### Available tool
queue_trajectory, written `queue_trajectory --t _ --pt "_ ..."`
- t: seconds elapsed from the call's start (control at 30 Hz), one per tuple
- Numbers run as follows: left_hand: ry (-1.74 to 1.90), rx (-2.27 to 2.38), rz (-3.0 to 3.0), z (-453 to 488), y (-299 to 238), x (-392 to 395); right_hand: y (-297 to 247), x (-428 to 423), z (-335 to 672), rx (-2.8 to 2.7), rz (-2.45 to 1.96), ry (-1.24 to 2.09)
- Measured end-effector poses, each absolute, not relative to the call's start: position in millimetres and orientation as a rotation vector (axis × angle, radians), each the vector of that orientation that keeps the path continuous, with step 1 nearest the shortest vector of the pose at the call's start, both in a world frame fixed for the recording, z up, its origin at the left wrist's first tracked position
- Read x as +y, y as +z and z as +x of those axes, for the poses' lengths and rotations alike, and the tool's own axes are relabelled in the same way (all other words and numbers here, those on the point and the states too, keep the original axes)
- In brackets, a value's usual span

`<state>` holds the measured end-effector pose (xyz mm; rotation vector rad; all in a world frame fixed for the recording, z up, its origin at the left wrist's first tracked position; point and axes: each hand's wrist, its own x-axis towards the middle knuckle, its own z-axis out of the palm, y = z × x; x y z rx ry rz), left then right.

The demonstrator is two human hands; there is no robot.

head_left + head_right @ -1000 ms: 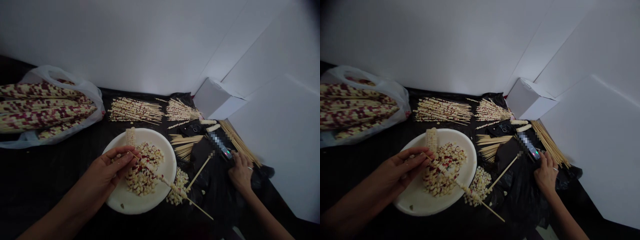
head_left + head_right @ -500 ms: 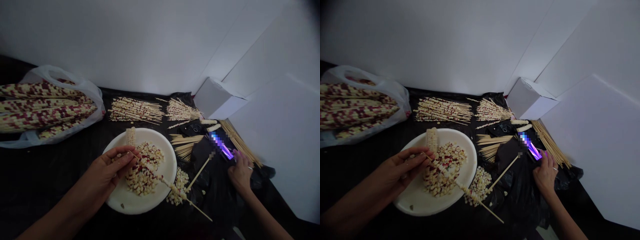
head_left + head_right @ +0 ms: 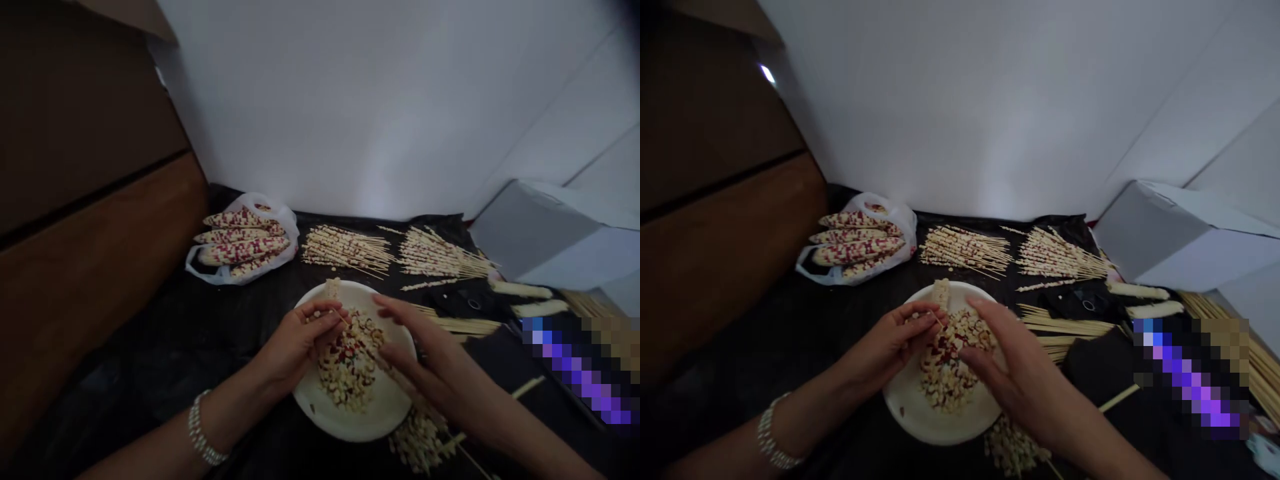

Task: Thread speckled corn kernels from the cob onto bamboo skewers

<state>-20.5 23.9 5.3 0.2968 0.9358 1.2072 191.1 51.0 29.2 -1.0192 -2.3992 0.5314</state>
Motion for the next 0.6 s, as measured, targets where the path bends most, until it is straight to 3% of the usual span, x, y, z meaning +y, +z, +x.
queue_trajectory --t 0.2,0.43,0.6 --pt "1.37 0.948 0.229 -9 15 20 0 58 167 -2.399 -0.857 0.662" --pt "1.457 0.962 0.115 -1 15 24 8 72 172 -2.493 -0.897 -0.136" --pt "1.428 0.888 0.156 -1 12 24 15 70 166 -2.388 -0.846 -0.354"
